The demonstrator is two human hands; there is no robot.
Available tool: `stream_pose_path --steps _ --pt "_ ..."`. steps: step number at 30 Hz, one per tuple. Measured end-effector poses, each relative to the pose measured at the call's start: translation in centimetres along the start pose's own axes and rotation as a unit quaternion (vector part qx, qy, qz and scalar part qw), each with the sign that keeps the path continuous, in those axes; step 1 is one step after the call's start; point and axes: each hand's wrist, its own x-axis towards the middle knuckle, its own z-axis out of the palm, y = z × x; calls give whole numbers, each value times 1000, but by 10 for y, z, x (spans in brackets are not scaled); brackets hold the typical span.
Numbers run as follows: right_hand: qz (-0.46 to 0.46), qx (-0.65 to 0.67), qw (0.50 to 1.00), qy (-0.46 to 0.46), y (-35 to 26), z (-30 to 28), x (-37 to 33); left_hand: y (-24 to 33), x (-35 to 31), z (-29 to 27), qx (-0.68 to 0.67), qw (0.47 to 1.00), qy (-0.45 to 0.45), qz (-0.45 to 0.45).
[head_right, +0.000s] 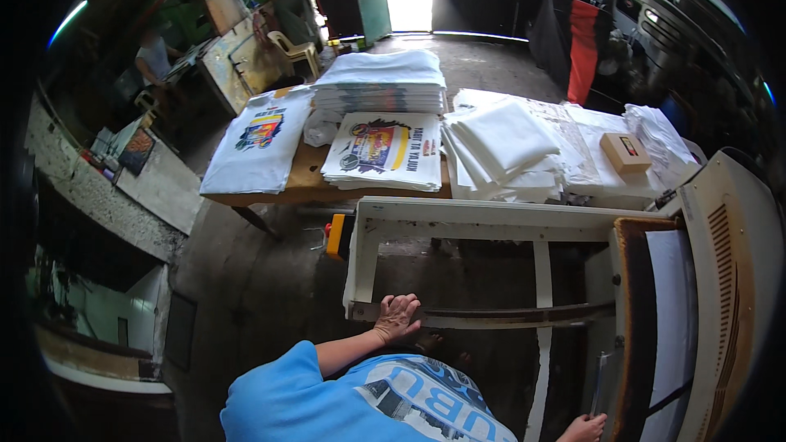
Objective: Placing white shirts onto a printing machine bed and positioning transfer paper for heat-press printing.
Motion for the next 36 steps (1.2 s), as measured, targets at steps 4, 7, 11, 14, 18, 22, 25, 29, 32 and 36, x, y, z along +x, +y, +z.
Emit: stream_pose_path --steps 4,7,11,14,18,22,25,29,32,36 --pt "-16 5 997 73 7 6 30 23 11 -19 -49 995 12 -91" --pt "29 2 998 -50 24 12 53 30 17 -19 -89 985 34 -141" --pt "45 -83 994 -48 74 108 84 34 21 -14 -35 983 60 -169" --pt "43 -63 995 -67 99 135 110 31 26 -13 -20 975 17 -220" --pt "37 -22 992 -115 125 162 145 32 28 -12 -19 974 2 -225" --pt "44 14 991 -127 148 178 178 37 30 -12 -22 973 -29 -230" --pt "38 14 989 -140 157 190 205 39 30 -15 -15 970 -39 -239" --pt "59 -7 982 -181 166 202 236 43 31 -16 -23 967 -32 -251" --pt "70 -12 980 -184 176 219 256 45 30 -17 -15 964 -17 -264" --pt "88 -22 976 -200 186 234 277 48 33 -19 -12 957 -16 -289"
